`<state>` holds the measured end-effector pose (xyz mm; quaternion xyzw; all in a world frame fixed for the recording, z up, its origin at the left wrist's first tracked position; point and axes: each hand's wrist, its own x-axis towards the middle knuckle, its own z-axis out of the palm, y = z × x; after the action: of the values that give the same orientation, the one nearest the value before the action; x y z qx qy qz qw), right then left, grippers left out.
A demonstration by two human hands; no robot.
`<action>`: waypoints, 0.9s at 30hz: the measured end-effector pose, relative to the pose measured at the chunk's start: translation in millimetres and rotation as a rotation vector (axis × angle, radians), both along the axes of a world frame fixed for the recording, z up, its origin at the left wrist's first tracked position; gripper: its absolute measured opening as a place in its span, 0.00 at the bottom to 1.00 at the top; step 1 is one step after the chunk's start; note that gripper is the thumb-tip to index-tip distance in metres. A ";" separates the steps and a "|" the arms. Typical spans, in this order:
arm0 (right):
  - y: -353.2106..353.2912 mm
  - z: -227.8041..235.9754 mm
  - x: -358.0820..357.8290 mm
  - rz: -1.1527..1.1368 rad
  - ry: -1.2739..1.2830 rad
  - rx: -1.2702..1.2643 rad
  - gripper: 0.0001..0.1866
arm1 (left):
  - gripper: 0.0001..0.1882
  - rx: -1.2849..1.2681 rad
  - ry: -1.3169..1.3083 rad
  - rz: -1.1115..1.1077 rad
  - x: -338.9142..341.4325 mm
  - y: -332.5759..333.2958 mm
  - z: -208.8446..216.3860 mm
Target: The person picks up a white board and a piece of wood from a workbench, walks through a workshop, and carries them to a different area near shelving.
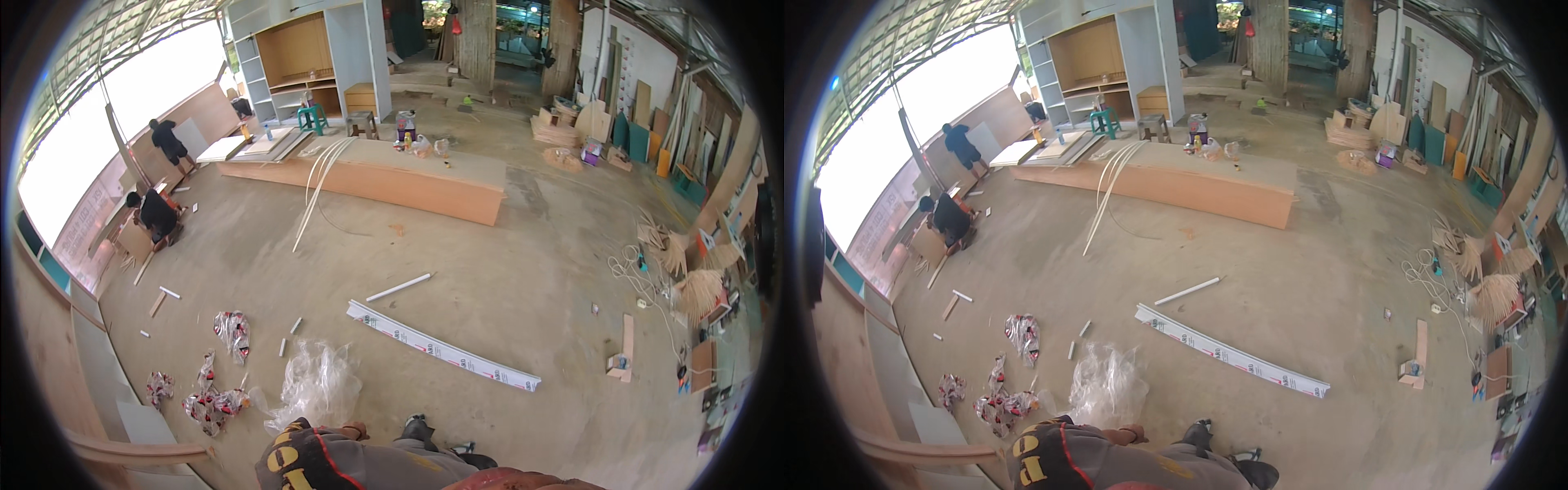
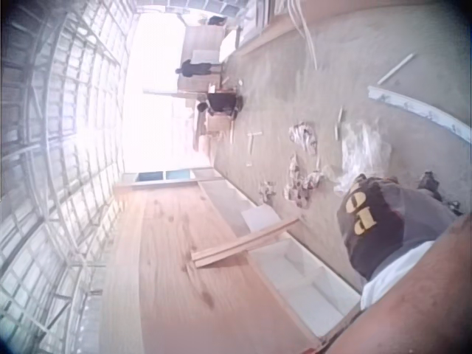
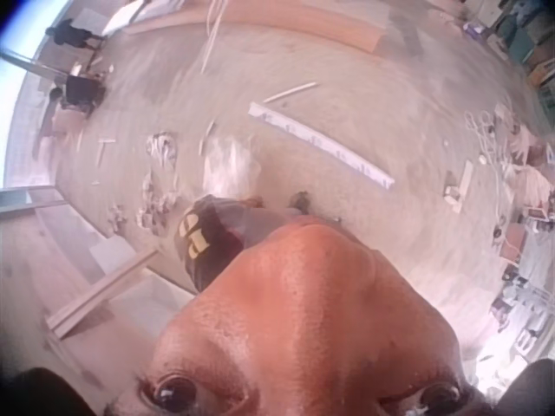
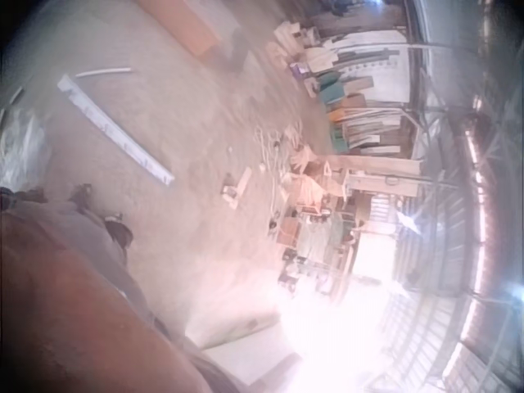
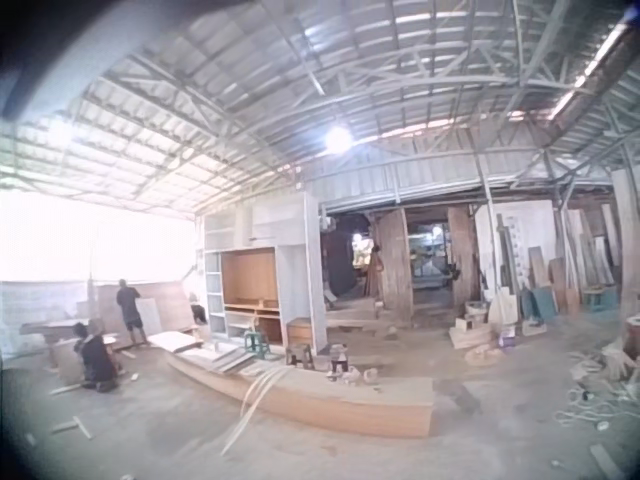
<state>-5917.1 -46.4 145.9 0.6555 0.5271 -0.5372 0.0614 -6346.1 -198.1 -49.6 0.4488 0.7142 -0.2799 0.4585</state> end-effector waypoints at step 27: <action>-248.0 105.5 459.7 -1.102 0.358 0.586 0.21 | 0.16 0.351 -0.143 -0.973 593.1 105.8 1.3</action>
<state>-5457.4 -294.3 251.5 0.7197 0.2405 -0.4251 -0.4934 -5753.0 -92.3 -48.3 0.8168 0.4261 -0.3054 0.2410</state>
